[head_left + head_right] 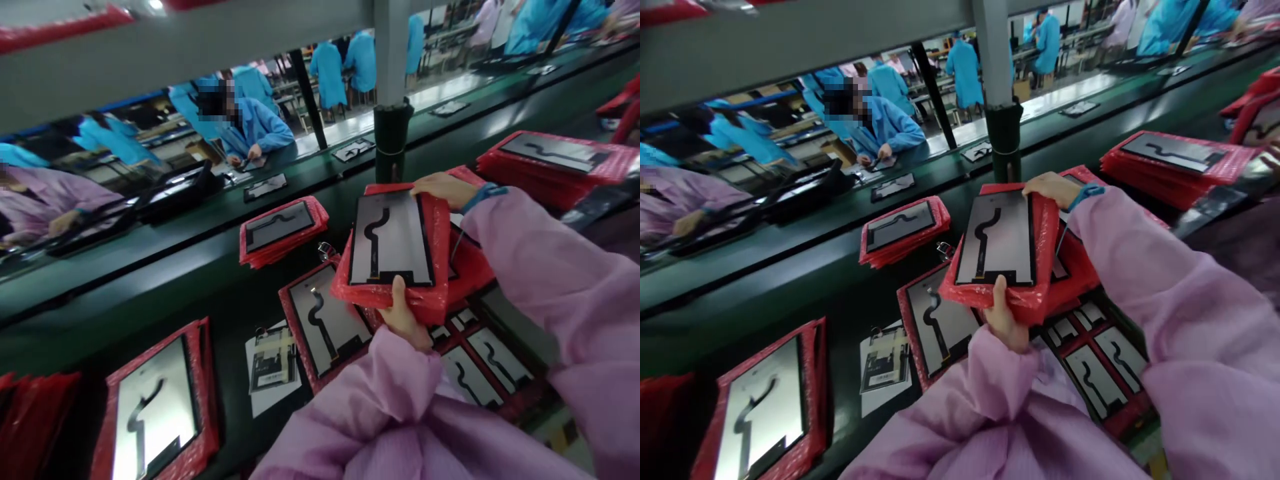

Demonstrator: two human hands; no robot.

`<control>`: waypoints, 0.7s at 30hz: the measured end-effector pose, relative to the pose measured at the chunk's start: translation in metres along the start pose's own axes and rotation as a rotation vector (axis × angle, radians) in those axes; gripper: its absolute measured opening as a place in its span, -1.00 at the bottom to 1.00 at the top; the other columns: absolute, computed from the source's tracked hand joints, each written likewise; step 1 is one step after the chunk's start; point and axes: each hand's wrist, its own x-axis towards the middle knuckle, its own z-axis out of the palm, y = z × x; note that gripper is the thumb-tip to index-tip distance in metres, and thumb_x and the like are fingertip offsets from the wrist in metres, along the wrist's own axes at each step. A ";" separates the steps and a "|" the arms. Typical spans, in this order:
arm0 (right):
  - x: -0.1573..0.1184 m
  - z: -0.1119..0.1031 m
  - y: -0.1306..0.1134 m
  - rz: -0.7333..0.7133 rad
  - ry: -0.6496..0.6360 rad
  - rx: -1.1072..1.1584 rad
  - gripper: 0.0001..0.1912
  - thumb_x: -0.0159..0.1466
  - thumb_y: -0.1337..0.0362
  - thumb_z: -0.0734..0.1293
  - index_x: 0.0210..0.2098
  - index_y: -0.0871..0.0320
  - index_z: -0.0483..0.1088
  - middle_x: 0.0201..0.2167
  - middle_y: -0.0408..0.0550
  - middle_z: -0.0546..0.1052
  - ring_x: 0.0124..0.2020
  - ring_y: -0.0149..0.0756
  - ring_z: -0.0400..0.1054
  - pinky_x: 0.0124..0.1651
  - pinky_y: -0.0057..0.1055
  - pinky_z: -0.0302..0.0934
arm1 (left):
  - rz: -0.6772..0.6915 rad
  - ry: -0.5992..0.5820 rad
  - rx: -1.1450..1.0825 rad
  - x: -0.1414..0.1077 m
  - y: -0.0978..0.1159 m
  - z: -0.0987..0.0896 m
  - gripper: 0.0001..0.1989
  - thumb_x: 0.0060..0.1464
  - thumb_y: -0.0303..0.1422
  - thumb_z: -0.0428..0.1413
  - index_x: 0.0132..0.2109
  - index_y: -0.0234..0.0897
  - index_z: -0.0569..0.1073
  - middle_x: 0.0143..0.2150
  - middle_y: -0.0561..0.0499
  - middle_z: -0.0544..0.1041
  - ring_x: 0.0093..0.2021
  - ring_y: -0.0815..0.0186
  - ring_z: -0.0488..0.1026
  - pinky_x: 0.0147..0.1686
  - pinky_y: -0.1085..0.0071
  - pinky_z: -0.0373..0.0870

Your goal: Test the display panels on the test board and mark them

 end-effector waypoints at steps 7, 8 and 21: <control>0.003 0.017 -0.005 -0.028 -0.090 -0.044 -0.77 0.22 0.34 0.35 -0.14 0.17 0.55 -0.08 0.01 0.63 0.00 -0.12 0.50 0.16 -0.18 0.34 | 0.002 0.148 -0.113 -0.008 -0.035 0.010 -0.59 0.17 -0.24 0.18 0.15 -0.08 0.36 0.15 -0.01 0.54 0.16 0.20 0.51 0.06 0.34 0.54; -0.007 0.016 -0.008 -0.045 -0.077 -0.062 -0.68 0.20 0.34 0.35 -0.05 0.19 0.53 0.02 0.06 0.59 0.10 -0.07 0.45 0.25 -0.13 0.27 | 0.004 0.140 -0.107 -0.007 -0.035 0.010 -0.56 0.18 -0.23 0.18 0.18 -0.07 0.34 0.17 -0.01 0.53 0.17 0.20 0.50 0.06 0.33 0.54; -0.251 0.089 0.011 0.104 0.107 0.053 -0.14 0.29 -0.02 0.27 0.46 -0.15 -0.20 0.41 0.07 0.12 0.46 0.05 -0.04 0.42 0.22 0.02 | -0.077 -0.164 0.143 -0.028 -0.017 -0.047 -0.72 -0.07 -0.23 0.28 -0.15 -0.08 0.52 0.03 -0.08 0.58 0.14 0.07 0.50 0.20 0.15 0.39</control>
